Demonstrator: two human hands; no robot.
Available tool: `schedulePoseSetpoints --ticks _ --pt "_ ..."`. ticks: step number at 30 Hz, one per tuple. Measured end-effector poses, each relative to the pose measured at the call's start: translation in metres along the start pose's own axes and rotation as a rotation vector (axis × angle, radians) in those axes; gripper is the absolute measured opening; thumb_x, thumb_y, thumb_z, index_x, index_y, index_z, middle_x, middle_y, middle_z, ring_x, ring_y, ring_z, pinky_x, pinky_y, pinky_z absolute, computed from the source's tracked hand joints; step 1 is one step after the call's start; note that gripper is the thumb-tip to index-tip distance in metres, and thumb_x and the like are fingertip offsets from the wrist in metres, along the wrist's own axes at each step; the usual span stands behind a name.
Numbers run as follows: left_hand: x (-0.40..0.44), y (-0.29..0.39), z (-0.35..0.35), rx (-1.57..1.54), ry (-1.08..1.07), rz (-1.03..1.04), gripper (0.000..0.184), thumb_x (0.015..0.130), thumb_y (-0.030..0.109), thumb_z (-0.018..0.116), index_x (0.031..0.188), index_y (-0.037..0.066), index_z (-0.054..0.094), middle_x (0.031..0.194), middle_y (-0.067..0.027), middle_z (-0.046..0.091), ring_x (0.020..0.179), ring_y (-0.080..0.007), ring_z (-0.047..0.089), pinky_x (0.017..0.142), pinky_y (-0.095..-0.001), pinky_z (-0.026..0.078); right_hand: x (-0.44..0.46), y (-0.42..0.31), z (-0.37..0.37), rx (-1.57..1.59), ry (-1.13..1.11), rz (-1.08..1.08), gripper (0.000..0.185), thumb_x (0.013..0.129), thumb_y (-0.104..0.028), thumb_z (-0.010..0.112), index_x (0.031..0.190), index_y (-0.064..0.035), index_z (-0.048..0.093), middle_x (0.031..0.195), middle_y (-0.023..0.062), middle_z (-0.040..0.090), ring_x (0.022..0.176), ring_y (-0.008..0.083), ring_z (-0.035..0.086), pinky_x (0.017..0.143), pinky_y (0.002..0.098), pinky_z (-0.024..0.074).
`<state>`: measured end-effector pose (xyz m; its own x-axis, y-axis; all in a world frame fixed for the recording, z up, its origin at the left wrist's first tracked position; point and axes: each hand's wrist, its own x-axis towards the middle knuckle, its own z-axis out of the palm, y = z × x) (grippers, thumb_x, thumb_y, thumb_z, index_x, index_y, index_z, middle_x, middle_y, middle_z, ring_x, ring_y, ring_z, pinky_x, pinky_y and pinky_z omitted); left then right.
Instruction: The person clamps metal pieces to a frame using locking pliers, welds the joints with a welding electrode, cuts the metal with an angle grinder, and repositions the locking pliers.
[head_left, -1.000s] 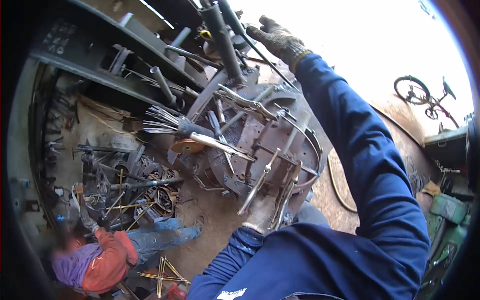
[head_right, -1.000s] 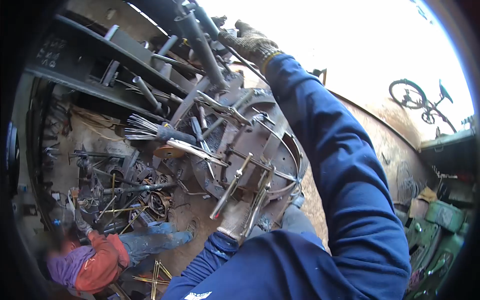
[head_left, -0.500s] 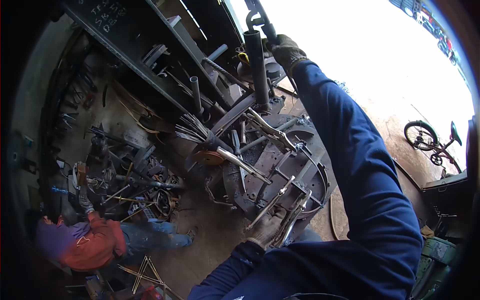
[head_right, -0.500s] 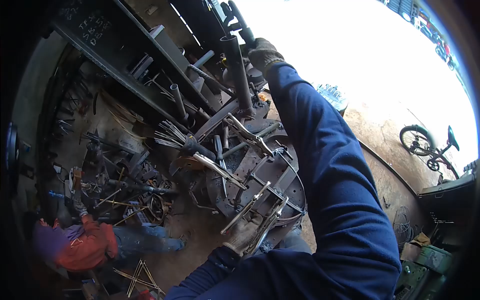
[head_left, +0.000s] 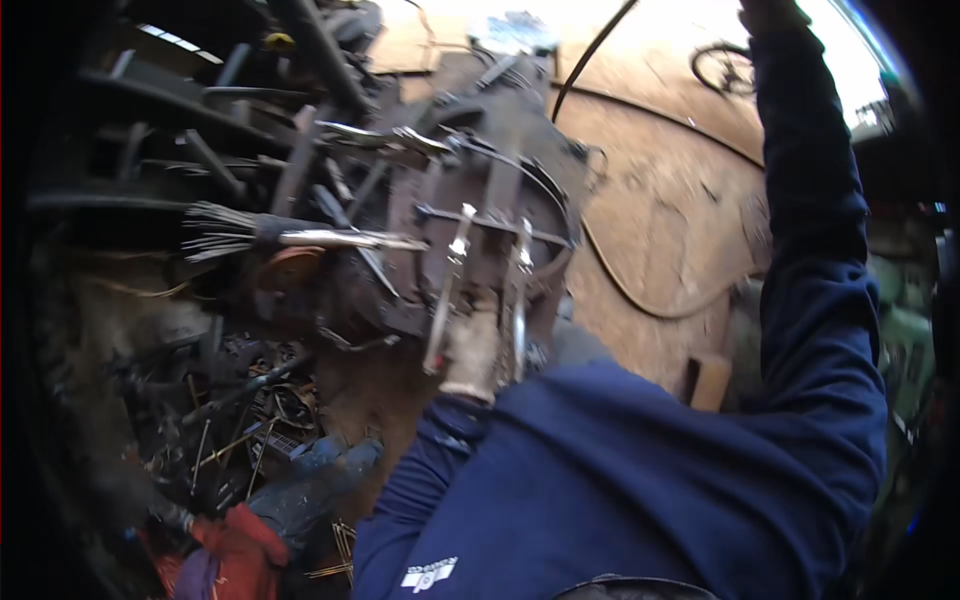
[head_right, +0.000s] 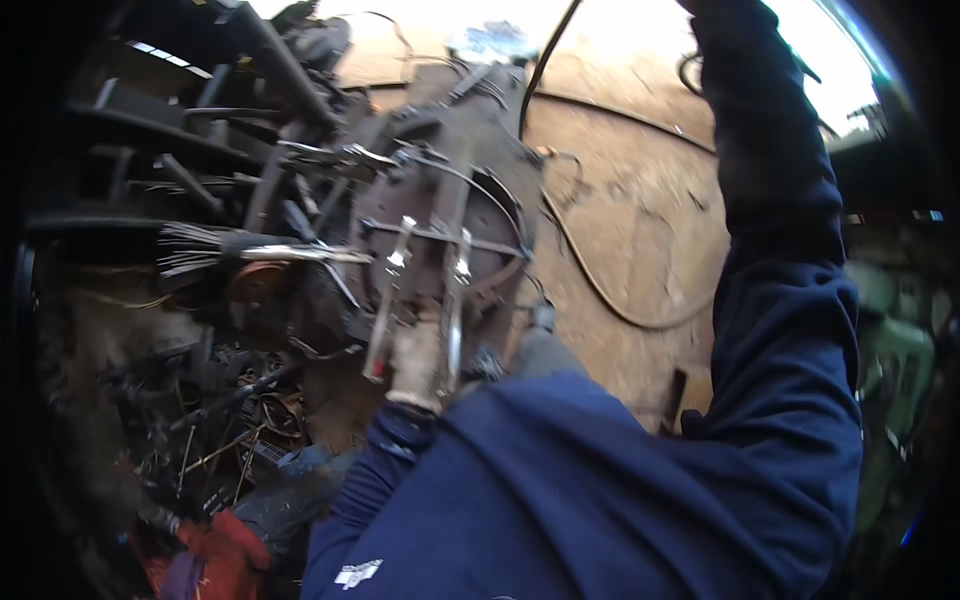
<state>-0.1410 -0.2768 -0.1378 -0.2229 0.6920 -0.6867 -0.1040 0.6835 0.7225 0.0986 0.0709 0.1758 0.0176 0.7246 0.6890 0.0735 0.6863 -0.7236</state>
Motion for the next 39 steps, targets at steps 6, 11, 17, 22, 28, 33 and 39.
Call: schedulePoseSetpoints --ticks 6,11,17,22,28,33,39 --pt "-0.040 0.052 0.016 -0.421 -0.011 0.089 0.023 0.097 0.022 0.060 0.083 0.005 0.067 0.070 0.0004 0.061 0.055 -0.0094 0.056 0.046 -0.0242 0.044 -0.203 -0.004 -0.155 0.032 0.045 0.312 0.032 0.093 -0.025 0.065 0.113 -0.0022 0.055 0.078 0.0037 0.060 0.071 0.0152 0.059 0.066 0.0314 0.0507" --pt "-0.047 0.075 0.022 -0.309 0.037 0.070 0.005 0.096 0.018 0.059 0.095 0.012 0.060 0.063 0.0016 0.053 0.041 -0.0065 0.047 0.033 -0.0202 0.036 -0.378 -0.030 -0.157 0.067 0.158 0.555 0.051 0.092 -0.033 0.067 0.129 0.0004 0.053 0.081 0.0041 0.062 0.074 0.0148 0.061 0.070 0.0318 0.0522" --pt "-0.037 0.061 0.009 -0.318 -0.037 0.179 0.009 0.100 0.018 0.054 0.101 0.009 0.056 0.063 0.0022 0.051 0.045 -0.0075 0.050 0.038 -0.0203 0.041 -0.507 -0.040 -0.109 -0.178 0.105 0.949 0.051 0.086 -0.014 0.072 0.132 -0.0019 0.051 0.095 0.0056 0.065 0.087 0.0168 0.063 0.080 0.0321 0.0519" --pt "-0.037 0.060 0.005 -0.404 -0.103 0.089 0.013 0.101 0.024 0.054 0.098 0.011 0.056 0.064 -0.0033 0.054 0.047 -0.0153 0.051 0.038 -0.0284 0.039 -0.553 -0.043 -0.088 -0.242 0.066 1.161 0.059 0.083 -0.011 0.077 0.134 -0.0022 0.049 0.111 0.0071 0.066 0.081 0.0090 0.062 0.071 0.0259 0.0535" --pt "-0.033 0.050 0.001 -0.464 -0.087 0.144 0.042 0.104 0.027 0.042 0.135 0.001 0.051 0.131 -0.0199 0.058 0.121 -0.0366 0.057 0.107 -0.0544 0.045 -0.547 -0.036 -0.069 -0.080 0.077 1.268 0.060 0.083 -0.016 0.079 0.134 -0.0035 0.049 0.110 0.0087 0.068 0.085 0.0132 0.066 0.075 0.0296 0.0558" --pt "-0.033 0.057 0.002 -0.483 -0.405 0.250 0.044 0.104 0.034 0.044 0.137 0.006 0.051 0.132 -0.0179 0.058 0.122 -0.0341 0.057 0.107 -0.0548 0.045 -0.523 -0.036 -0.063 -0.148 -0.056 1.276 0.062 0.082 -0.028 0.082 0.131 -0.0035 0.054 0.115 0.0086 0.069 0.098 0.0163 0.067 0.087 0.0320 0.0532" --pt "-0.033 0.058 -0.003 -0.486 -0.461 0.216 0.046 0.103 0.033 0.047 0.140 0.006 0.048 0.134 -0.0178 0.056 0.123 -0.0336 0.056 0.107 -0.0550 0.044 -0.528 -0.029 -0.060 -0.077 -0.066 1.335 0.067 0.075 -0.020 0.084 0.131 -0.0063 0.051 0.120 0.0121 0.065 0.109 0.0219 0.064 0.096 0.0347 0.0514"
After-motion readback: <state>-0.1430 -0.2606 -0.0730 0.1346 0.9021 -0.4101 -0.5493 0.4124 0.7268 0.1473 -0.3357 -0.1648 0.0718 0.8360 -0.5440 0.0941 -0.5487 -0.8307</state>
